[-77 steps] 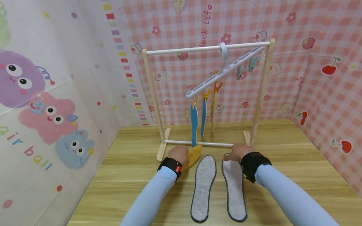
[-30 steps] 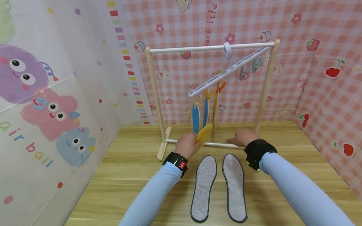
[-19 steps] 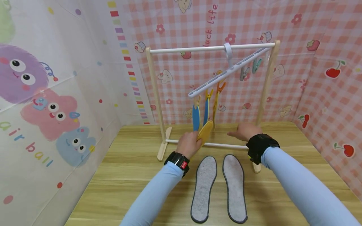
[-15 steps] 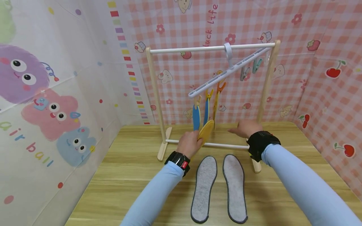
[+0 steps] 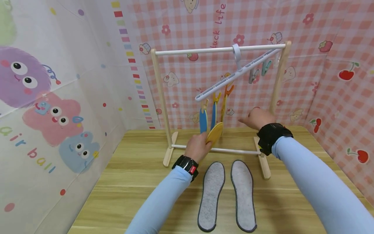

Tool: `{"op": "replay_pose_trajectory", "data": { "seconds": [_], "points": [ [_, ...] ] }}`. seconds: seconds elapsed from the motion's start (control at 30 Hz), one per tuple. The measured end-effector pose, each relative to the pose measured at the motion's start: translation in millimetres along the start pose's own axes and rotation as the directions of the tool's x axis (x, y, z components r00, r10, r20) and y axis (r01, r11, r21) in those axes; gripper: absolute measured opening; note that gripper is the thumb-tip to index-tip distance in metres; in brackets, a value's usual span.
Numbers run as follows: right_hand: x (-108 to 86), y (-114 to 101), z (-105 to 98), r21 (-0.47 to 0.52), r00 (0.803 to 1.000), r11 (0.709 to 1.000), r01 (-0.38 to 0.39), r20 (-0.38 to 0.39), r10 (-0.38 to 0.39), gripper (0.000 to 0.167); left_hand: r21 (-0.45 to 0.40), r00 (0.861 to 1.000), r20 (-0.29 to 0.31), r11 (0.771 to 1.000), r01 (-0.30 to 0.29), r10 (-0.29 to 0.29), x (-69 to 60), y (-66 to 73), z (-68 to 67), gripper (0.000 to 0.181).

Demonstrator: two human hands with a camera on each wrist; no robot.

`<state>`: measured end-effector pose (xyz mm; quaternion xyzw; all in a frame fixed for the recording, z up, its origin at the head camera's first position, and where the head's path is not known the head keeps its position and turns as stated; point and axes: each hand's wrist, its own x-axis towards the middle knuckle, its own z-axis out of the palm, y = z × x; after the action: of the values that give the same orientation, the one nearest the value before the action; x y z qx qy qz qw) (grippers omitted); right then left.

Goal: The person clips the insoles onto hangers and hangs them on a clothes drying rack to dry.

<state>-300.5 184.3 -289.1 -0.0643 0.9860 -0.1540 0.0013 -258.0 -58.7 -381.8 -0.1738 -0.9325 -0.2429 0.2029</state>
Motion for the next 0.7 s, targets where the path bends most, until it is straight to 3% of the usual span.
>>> {"op": "replay_pose_trajectory", "data": {
  "seconds": [0.2,0.53,0.7],
  "points": [
    [5.0,1.1,-10.7,0.063,0.996,0.998,0.029,-0.083,-0.023,0.052,-0.006,1.000,-0.018,1.000,-0.010,0.010,2.2,3.7,0.5,0.010],
    [14.7,-0.5,-26.9,0.113,0.979,0.994,-0.001,-0.202,0.025,0.061,-0.021,0.998,-0.055,1.000,-0.013,0.012,5.8,8.4,1.3,0.013],
    [24.2,0.1,-35.9,0.136,0.976,0.990,-0.034,-0.209,0.062,0.069,-0.025,0.997,-0.076,0.999,-0.023,0.021,7.0,8.7,3.5,0.012]
  ]
}}
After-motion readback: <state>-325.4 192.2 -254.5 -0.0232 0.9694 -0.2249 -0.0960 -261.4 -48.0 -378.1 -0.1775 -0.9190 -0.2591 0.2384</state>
